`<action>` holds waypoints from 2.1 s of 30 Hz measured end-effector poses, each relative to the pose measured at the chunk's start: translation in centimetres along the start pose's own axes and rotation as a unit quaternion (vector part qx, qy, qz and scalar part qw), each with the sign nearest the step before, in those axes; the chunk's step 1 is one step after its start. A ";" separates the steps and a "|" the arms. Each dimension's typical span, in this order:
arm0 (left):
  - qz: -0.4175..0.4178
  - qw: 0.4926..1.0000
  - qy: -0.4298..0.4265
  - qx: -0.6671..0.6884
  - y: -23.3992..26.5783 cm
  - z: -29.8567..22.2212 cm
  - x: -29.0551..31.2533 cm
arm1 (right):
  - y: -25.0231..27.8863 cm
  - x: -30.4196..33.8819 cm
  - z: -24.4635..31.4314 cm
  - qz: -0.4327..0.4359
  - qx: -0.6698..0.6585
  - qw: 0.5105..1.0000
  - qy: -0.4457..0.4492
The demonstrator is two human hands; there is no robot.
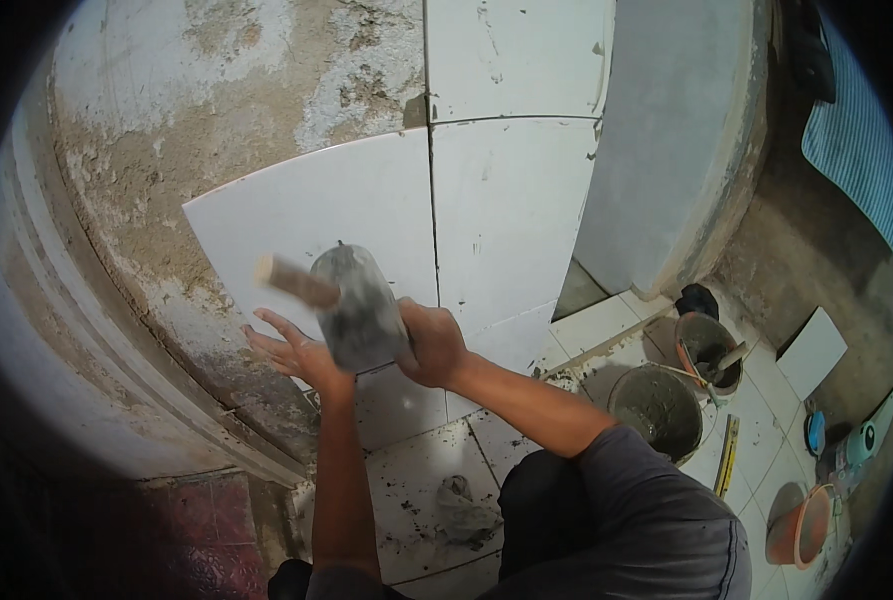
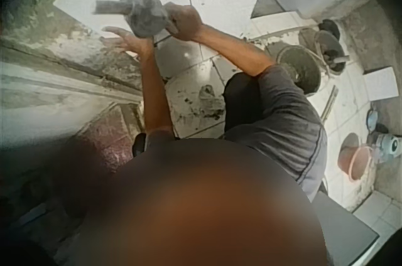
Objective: The person applies mortar to the back of a ceramic tile using a trowel and presses the tile onto a wall, tapping it into place with a rubber mallet.
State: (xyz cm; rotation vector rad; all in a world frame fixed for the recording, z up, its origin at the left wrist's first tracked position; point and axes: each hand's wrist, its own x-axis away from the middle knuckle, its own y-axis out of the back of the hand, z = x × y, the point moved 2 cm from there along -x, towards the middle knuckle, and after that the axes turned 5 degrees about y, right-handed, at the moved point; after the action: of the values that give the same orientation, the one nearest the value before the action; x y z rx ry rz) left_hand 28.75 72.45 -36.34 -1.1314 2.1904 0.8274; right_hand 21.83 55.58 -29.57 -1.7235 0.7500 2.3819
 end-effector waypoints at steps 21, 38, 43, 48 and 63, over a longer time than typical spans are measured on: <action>0.041 0.997 0.048 -0.036 1.5 -2.0 -0.1 | 1.3 -1.5 0.0 -0.001 0.064 0.996 -0.060; -0.087 0.981 0.038 0.167 4.3 -0.1 -2.5 | 8.5 26.8 -6.4 0.311 0.027 0.858 -0.407; -0.026 0.961 0.063 0.268 5.7 1.1 -6.5 | 6.4 40.6 -3.6 0.334 0.116 0.726 -0.590; 0.012 0.970 0.023 0.242 5.7 0.7 -7.8 | 4.5 40.3 -2.8 0.316 0.025 0.781 -0.537; 0.119 0.979 -0.005 0.165 6.9 1.2 -8.9 | 4.9 -16.4 2.1 -0.032 0.324 0.905 0.275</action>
State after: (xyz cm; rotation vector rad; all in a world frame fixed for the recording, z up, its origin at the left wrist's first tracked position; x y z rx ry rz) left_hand 27.62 81.09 -29.09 -0.7122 2.3757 0.5308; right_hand 24.00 55.43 -12.45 -2.0221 1.3318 1.3254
